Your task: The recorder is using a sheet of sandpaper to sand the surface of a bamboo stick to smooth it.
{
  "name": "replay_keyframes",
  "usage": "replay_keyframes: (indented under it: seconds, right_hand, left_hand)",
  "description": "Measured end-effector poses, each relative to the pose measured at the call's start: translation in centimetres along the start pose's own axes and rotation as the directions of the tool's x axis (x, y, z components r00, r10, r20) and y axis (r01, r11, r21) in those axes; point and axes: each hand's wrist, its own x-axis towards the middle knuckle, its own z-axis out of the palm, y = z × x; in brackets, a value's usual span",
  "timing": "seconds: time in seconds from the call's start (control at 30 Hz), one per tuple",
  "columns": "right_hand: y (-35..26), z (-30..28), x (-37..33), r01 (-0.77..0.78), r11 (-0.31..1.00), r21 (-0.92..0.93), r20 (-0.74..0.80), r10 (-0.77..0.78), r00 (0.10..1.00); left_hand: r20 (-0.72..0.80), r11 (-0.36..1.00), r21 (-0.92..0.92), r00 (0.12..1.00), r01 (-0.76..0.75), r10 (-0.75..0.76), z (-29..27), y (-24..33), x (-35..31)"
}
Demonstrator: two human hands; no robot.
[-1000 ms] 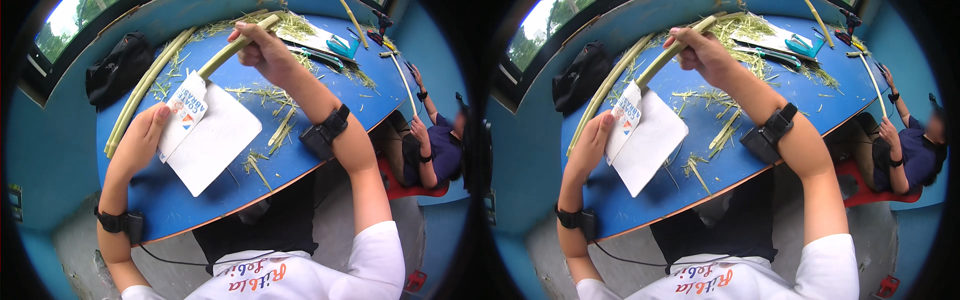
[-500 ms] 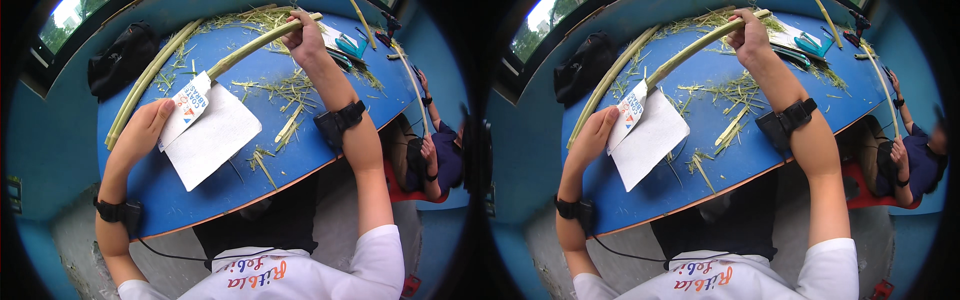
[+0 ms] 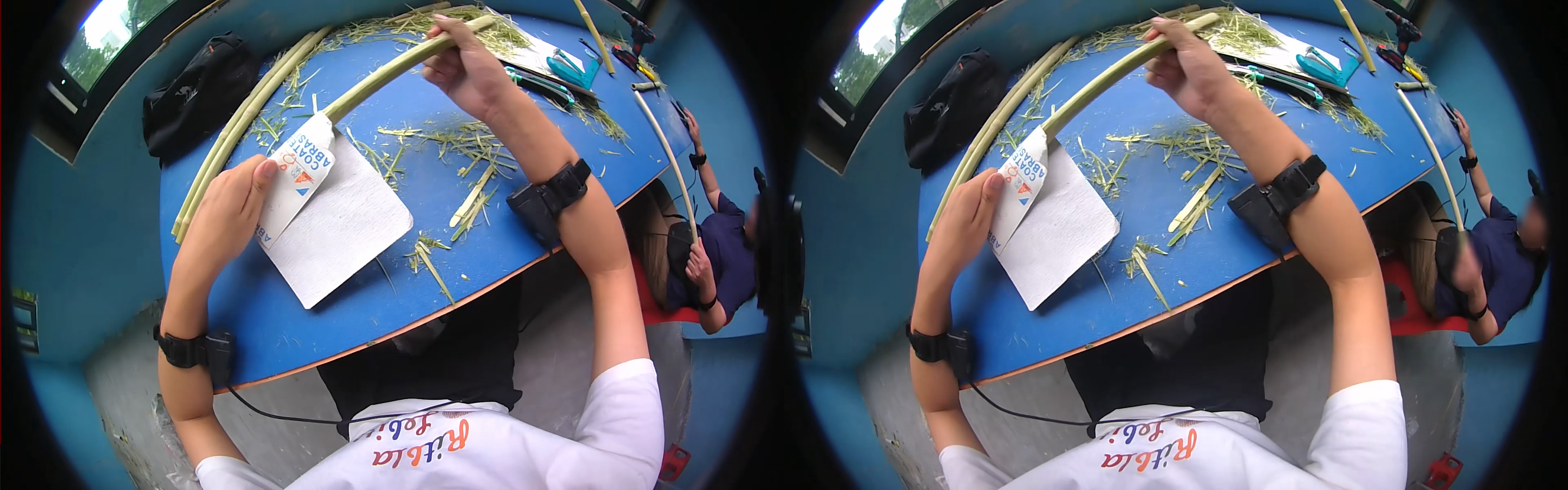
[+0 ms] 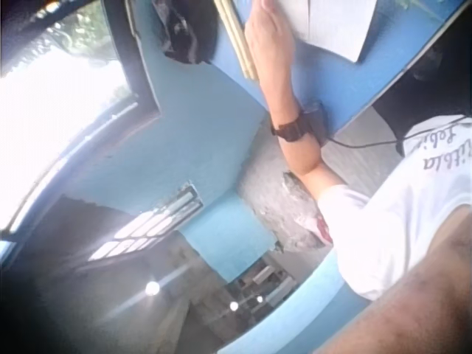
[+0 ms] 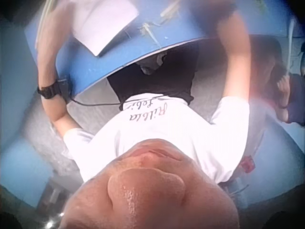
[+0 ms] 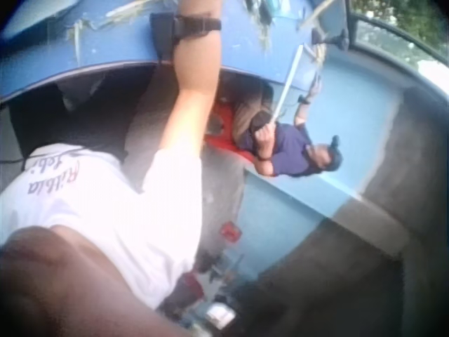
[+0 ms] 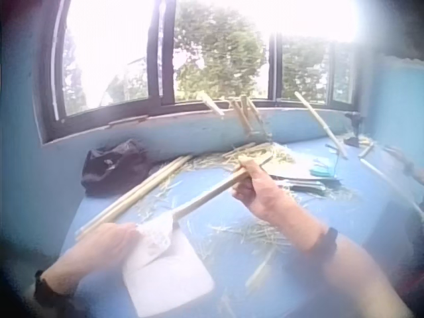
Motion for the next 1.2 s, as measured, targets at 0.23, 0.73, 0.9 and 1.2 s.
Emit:
replay_keyframes:
  seconds: [0.23, 0.73, 0.9, 1.2]
  right_hand:
    - [1.0, 2.7, -0.7, -0.03, 0.997, -0.076, 0.172, 0.042, 0.984]
    - [3.3, 4.8, -1.4, -0.067, 0.975, -0.21, 0.399, 0.148, 0.905]
    - [2.7, 5.2, -1.3, -0.028, 0.975, -0.218, 0.348, 0.104, 0.932]
    - [1.4, 2.5, 0.5, -0.05, 0.998, -0.045, -0.205, 0.04, 0.978]
  left_hand:
    - [-0.087, 0.988, 0.135, 0.993, -0.07, 0.082, -0.5, 0.4, -0.6]
    - [-0.141, 0.959, 0.258, 0.977, -0.12, 0.16, -0.4, 0.9, -0.6]
    - [-0.15, 0.964, 0.23, 0.974, -0.136, 0.173, -0.4, 0.7, -0.3]
    - [-0.183, 0.905, 0.396, 0.953, -0.154, 0.242, 0.0, 0.1, 0.2]
